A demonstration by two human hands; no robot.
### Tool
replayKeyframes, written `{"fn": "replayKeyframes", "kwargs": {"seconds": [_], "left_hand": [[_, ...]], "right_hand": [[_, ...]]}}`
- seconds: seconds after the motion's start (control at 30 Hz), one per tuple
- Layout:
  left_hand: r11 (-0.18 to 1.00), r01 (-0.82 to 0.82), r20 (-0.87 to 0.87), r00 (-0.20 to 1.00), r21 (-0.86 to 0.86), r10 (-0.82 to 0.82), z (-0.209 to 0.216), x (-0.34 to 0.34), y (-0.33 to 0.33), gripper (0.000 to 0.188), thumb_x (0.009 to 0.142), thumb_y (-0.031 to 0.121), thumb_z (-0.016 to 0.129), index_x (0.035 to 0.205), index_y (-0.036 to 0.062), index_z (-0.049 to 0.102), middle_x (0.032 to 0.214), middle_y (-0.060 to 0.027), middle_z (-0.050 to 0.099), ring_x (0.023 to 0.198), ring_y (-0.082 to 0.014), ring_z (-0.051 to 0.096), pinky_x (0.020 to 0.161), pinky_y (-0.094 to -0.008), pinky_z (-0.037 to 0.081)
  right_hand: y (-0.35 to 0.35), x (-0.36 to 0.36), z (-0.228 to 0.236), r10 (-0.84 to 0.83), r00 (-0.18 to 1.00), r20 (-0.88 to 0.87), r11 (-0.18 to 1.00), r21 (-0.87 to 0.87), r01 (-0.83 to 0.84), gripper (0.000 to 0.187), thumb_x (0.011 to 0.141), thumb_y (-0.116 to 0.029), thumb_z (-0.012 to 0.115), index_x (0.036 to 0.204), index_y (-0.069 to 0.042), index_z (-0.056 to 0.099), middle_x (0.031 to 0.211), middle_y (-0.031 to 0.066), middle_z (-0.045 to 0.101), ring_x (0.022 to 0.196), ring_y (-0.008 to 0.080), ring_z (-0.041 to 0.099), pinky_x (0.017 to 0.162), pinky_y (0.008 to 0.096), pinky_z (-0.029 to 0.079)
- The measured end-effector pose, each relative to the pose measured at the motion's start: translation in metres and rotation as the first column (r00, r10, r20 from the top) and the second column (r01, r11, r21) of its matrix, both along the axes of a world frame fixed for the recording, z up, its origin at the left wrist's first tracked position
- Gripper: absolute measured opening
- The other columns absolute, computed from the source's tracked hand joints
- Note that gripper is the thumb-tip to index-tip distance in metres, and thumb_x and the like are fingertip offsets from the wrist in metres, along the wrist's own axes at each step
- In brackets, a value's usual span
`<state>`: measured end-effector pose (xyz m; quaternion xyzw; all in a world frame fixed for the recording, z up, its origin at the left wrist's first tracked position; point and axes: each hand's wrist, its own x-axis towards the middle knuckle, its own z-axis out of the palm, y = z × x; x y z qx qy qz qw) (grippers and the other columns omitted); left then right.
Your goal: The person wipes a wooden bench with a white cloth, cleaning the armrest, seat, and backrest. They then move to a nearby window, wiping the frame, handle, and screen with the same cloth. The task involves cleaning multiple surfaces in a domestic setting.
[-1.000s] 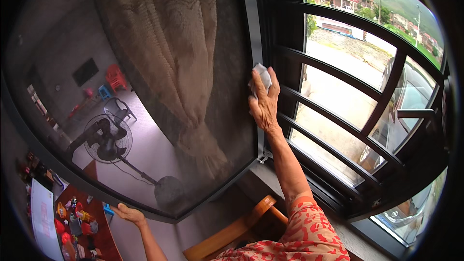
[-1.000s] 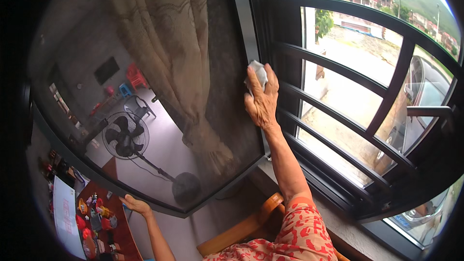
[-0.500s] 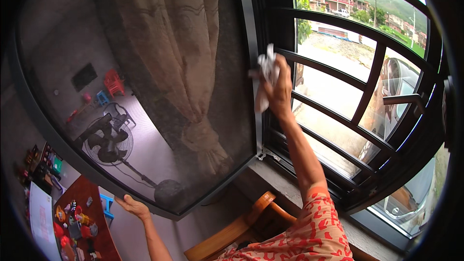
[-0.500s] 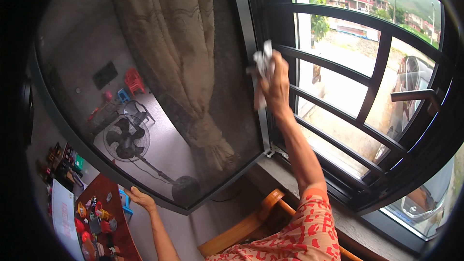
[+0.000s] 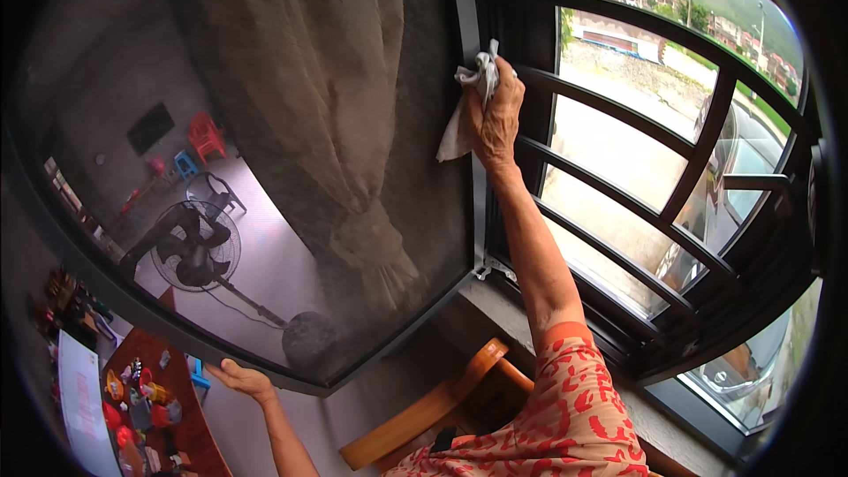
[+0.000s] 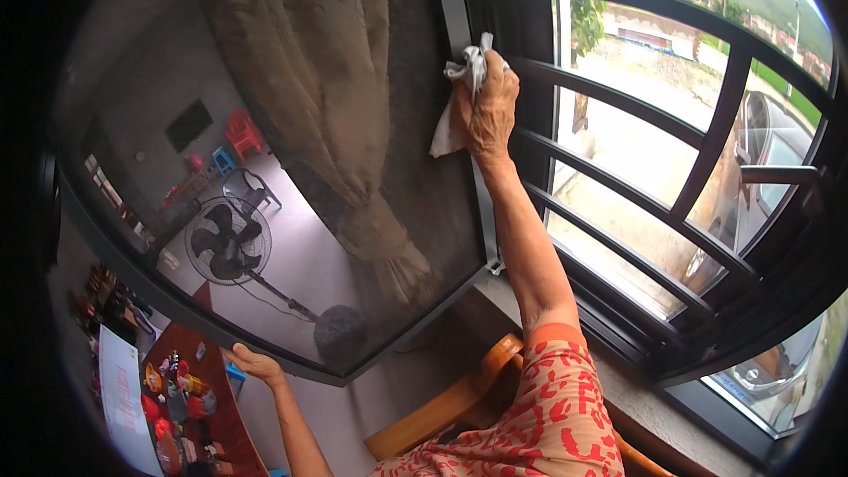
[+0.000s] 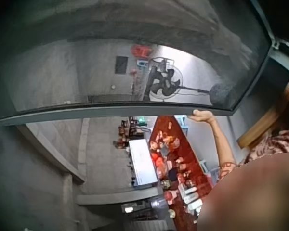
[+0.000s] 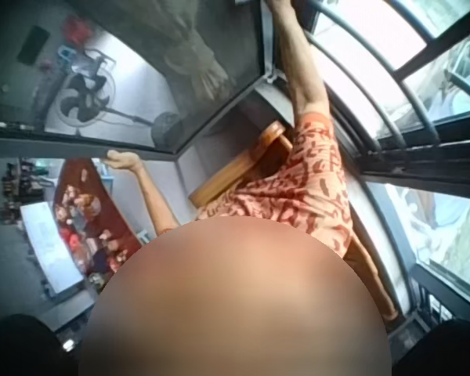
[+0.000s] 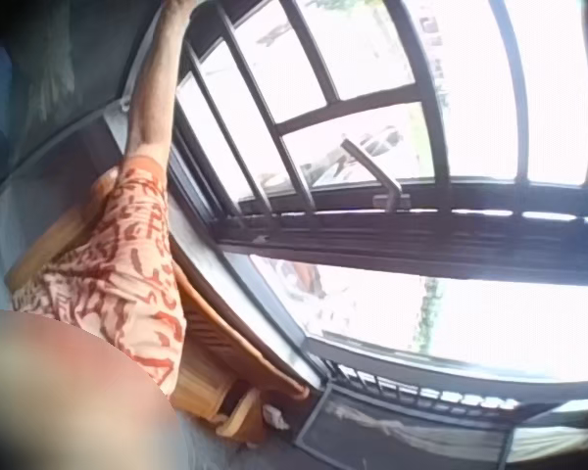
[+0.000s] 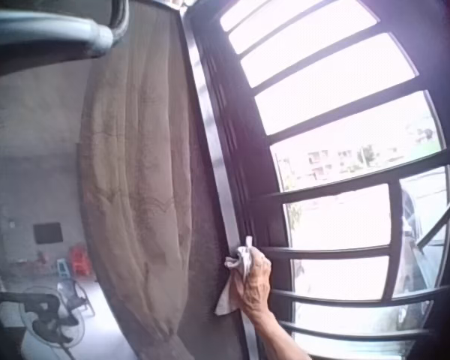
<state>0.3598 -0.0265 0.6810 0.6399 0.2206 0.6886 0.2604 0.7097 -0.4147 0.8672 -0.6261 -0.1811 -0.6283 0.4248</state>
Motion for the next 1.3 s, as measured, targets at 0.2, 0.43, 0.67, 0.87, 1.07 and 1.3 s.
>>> {"fn": "replayKeyframes", "kwargs": {"seconds": [0.2,0.43,0.67,0.87,1.07,1.3], "left_hand": [[0.998,0.024,0.047,0.999,-0.055,-0.021,0.007,0.003,-0.006,0.054,0.103,0.031,0.035,0.133,-0.0139,0.038,0.131,-0.0287,0.047,0.117,-0.0331,0.049,0.102,-0.0384,0.036],[0.999,-0.023,0.049,0.998,-0.031,0.024,0.013,0.003,-0.009,0.059,0.102,0.034,0.037,0.132,-0.0174,0.037,0.133,-0.0321,0.045,0.119,-0.0357,0.049,0.104,-0.0392,0.035],[0.998,-0.062,0.031,0.998,-0.018,0.063,0.007,0.003,0.004,0.061,0.101,0.035,0.037,0.13,-0.0186,0.037,0.129,-0.0364,0.046,0.117,-0.0394,0.049,0.103,-0.0404,0.035],[0.999,-0.02,0.031,0.999,0.036,0.019,0.001,0.004,0.017,0.057,0.102,0.032,0.038,0.13,-0.0182,0.038,0.126,-0.0353,0.049,0.114,-0.0388,0.052,0.1,-0.039,0.039],[0.999,-0.043,-0.048,0.998,-0.004,0.042,-0.005,-0.009,0.029,0.057,0.103,0.035,0.035,0.132,-0.0139,0.038,0.13,-0.0295,0.048,0.117,-0.0338,0.05,0.102,-0.0392,0.038],[0.985,-0.161,-0.025,0.986,0.069,0.163,0.013,0.004,0.0,0.056,0.102,0.033,0.033,0.128,-0.0159,0.043,0.125,-0.034,0.051,0.11,-0.0408,0.052,0.098,-0.042,0.038]], "right_hand": [[0.001,-0.004,-0.079,-0.053,0.998,-0.024,0.998,0.028,0.054,0.068,0.079,-0.009,0.067,0.137,-0.002,0.034,0.119,0.0225,0.051,0.107,0.0412,0.047,0.093,0.0472,0.039],[0.006,-0.023,-0.187,-0.078,0.948,-0.307,0.994,0.048,0.097,0.073,0.079,-0.009,0.068,0.141,-0.005,0.029,0.122,0.0248,0.046,0.108,0.0426,0.045,0.094,0.0483,0.037],[0.008,-0.05,-0.264,-0.046,0.787,-0.616,0.997,0.025,0.077,0.061,0.084,-0.01,0.064,0.137,-0.005,0.033,0.11,0.0256,0.047,0.1,0.042,0.048,0.086,0.047,0.041],[0.001,-0.055,-0.241,0.093,0.797,-0.596,0.995,0.088,-0.05,0.057,0.086,-0.014,0.064,0.135,-0.004,0.037,0.106,0.0271,0.047,0.096,0.0417,0.049,0.082,0.0456,0.042],[0.012,-0.051,-0.15,0.025,0.958,-0.284,0.999,-0.029,-0.034,0.072,0.075,-0.001,0.068,0.139,-0.013,0.038,0.124,0.0249,0.042,0.109,0.0424,0.044,0.092,0.0475,0.04],[0.029,-0.04,-0.265,-0.05,0.921,-0.387,0.991,0.094,0.093,0.072,0.077,0.003,0.065,0.141,-0.007,0.033,0.128,0.0255,0.042,0.115,0.0411,0.042,0.097,0.0472,0.034]]}}
